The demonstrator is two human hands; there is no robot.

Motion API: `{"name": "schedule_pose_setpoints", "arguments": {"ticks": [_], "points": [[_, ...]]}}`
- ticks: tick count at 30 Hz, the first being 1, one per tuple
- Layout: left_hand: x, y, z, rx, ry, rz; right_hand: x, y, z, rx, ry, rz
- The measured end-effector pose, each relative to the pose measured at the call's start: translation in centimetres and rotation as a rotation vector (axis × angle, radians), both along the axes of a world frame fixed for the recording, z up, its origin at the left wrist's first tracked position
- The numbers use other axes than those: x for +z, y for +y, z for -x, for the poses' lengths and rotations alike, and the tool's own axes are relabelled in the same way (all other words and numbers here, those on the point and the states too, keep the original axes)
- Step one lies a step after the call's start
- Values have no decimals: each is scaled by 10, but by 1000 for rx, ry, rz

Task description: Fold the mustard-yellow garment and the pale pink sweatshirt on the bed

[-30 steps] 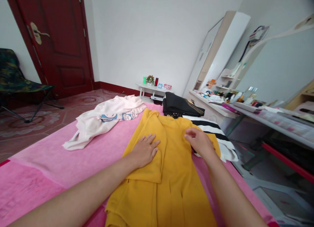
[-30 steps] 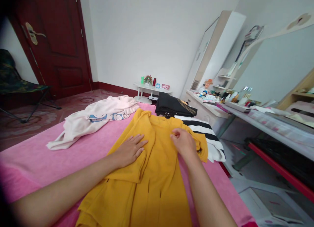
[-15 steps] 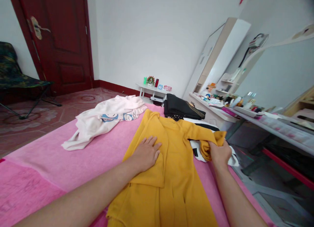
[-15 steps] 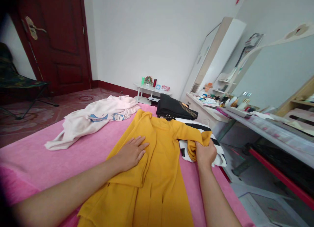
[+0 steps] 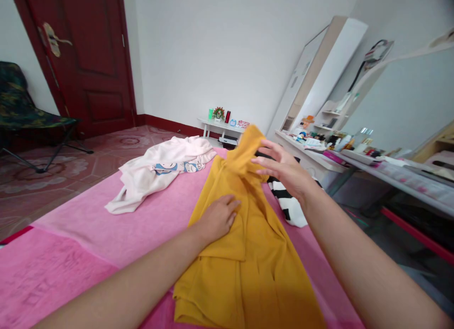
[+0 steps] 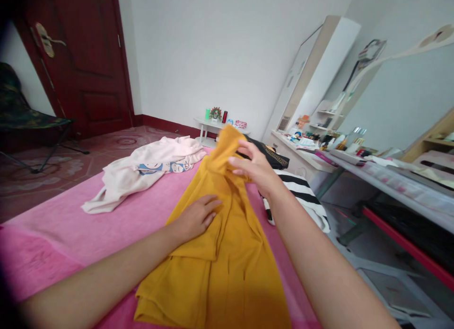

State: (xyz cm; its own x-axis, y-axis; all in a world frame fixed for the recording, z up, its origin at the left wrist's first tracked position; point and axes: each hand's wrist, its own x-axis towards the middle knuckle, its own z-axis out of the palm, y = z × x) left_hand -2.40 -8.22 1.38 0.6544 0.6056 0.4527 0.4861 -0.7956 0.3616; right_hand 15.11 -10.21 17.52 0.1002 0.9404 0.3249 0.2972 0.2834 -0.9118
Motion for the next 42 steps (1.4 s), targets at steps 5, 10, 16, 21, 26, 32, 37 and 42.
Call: {"name": "schedule_pose_setpoints", "arguments": {"ticks": [5,10,16,21,26,32,37,42], "points": [[-2,1,4,-24,-118,24,-15,-61,23,57,-626,-35],[-8,10,2,104,-211,79,-91,-109,-36,-192,-956,287],[1,46,-2,316,-96,141,-117,-157,-50,-110,-790,503],[18,92,-14,411,161,63,-122,-170,-32,4,-477,465],[18,128,-29,371,211,28,-128,-161,-20,144,88,534],[51,155,-38,369,61,-62,-103,-151,-1,151,391,486],[97,167,-30,360,-87,-158,-93,-141,25,254,369,474],[77,172,-1,418,-199,-136,-127,-131,48,383,389,472]]}}
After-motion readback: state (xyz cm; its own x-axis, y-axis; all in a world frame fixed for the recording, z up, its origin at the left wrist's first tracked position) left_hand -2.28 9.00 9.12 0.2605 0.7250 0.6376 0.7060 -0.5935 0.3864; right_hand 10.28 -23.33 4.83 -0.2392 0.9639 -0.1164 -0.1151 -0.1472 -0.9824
